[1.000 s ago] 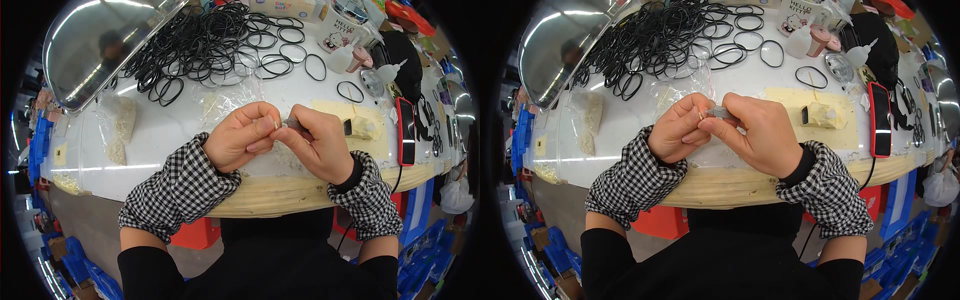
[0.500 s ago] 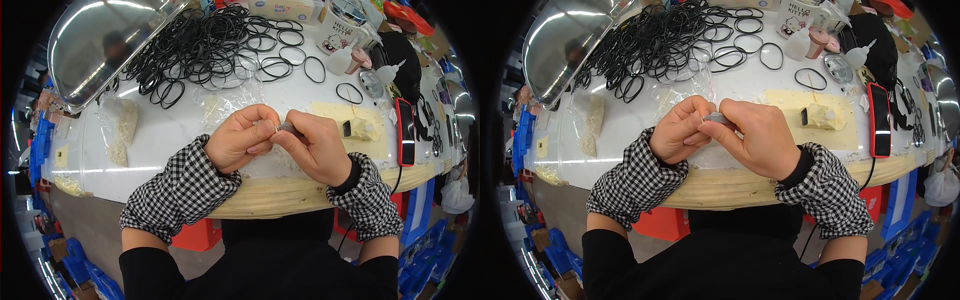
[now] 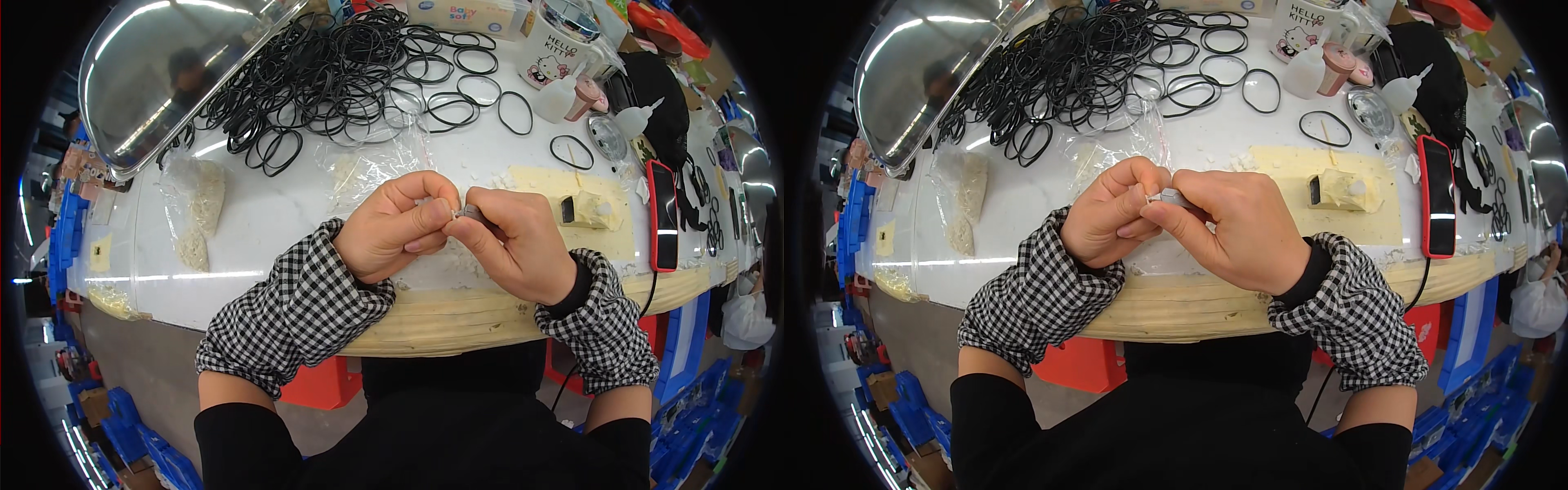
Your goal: Assembling small components by placing rubber rings onto them at a factory workbench.
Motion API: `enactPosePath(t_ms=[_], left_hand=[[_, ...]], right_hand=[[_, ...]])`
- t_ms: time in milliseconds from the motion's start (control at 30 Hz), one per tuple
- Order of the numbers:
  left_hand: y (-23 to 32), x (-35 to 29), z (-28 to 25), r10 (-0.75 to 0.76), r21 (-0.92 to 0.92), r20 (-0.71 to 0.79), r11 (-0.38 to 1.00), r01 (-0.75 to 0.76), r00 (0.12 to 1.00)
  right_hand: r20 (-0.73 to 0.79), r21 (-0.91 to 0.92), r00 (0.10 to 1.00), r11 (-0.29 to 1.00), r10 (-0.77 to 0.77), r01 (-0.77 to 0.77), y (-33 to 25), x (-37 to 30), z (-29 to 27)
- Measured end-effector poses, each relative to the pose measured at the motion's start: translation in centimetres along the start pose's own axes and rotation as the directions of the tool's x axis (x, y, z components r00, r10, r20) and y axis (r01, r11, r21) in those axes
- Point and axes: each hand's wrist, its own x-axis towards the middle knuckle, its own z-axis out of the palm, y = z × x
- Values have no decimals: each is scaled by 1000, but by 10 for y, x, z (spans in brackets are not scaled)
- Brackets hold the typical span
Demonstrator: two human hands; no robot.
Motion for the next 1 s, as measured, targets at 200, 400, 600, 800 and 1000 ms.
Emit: enactPosePath(t_ms=[200, 400, 600, 800, 1000], left_hand=[[0, 0, 1, 12, 12, 12, 1000, -12, 1000], [3, 0, 3, 0, 30, -4, 1000, 0, 1000], [5, 0, 3, -12, 29, -7, 999, 12, 1000], [9, 3, 2, -2, -172, -163, 985, -26, 987], [8, 2, -9, -22, -270, -228, 962, -42, 973]], right_hand=[[20, 10, 1000, 1000, -8, 8, 1, 0, -1], [56, 6, 994, 996, -93, 93, 2, 1, -6], [-121, 105, 992, 994, 21, -8, 7, 3, -12], [-182, -94, 974, 984, 135, -154, 17, 8, -15], [-20, -281, 988, 947, 155, -154, 27, 3, -16]])
